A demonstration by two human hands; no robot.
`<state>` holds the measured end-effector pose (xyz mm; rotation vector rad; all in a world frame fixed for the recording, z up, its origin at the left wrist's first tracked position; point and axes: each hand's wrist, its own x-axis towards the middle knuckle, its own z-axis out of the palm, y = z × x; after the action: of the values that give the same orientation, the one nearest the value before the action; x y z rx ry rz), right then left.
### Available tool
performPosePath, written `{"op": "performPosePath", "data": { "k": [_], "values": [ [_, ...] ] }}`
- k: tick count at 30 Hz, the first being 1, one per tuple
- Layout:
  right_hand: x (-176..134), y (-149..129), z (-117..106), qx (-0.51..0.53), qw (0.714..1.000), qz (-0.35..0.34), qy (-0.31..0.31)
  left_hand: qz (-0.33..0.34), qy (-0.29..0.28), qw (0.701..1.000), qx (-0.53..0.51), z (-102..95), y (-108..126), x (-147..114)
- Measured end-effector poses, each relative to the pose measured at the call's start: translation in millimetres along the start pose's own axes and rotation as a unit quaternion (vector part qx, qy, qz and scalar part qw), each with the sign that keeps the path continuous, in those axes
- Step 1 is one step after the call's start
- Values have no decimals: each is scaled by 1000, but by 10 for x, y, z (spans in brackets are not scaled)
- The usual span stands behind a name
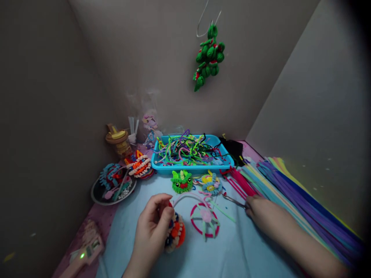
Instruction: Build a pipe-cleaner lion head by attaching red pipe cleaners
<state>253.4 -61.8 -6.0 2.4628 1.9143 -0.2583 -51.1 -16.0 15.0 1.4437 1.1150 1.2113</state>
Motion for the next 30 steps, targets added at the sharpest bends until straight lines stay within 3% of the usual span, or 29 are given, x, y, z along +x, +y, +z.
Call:
{"op": "performPosePath", "data": {
  "k": [2, 4, 7, 9, 12, 14, 18, 22, 26, 30],
  "values": [
    [-89, -241, -152, 51, 998, -26, 22, 31, -2, 999, 17, -16, 20, 21],
    [-171, -586, -306, 194, 973, -119, 37, 70, -2, 997, 33, -34, 62, 46],
    [-207, -1163, -415, 394, 896, -204, 31, 88, 5, 996, 30, -79, 107, 75],
    [-163, -1495, -379, 497, 844, -200, -6, 62, 17, 998, 7, -118, 93, 84],
    [-47, -1838, -235, 634, 741, -203, -84, 7, 40, 997, -72, -169, 18, 96],
    [24, -1961, -142, 681, 700, -195, -95, -52, 62, 984, -161, -187, -29, 112],
    [90, -2025, -50, 699, 690, -166, -89, -205, 149, 906, -339, -207, -21, 181],
    [96, -1995, -56, 696, 695, -151, -101, -270, 231, 830, -430, -235, 71, 278],
    [106, -1969, -95, 721, 672, -125, -118, -270, 297, 808, -432, -241, 120, 330],
    [126, -1960, -101, 745, 644, -104, -136, -266, 296, 809, -432, -239, 102, 326]
  ]
}}
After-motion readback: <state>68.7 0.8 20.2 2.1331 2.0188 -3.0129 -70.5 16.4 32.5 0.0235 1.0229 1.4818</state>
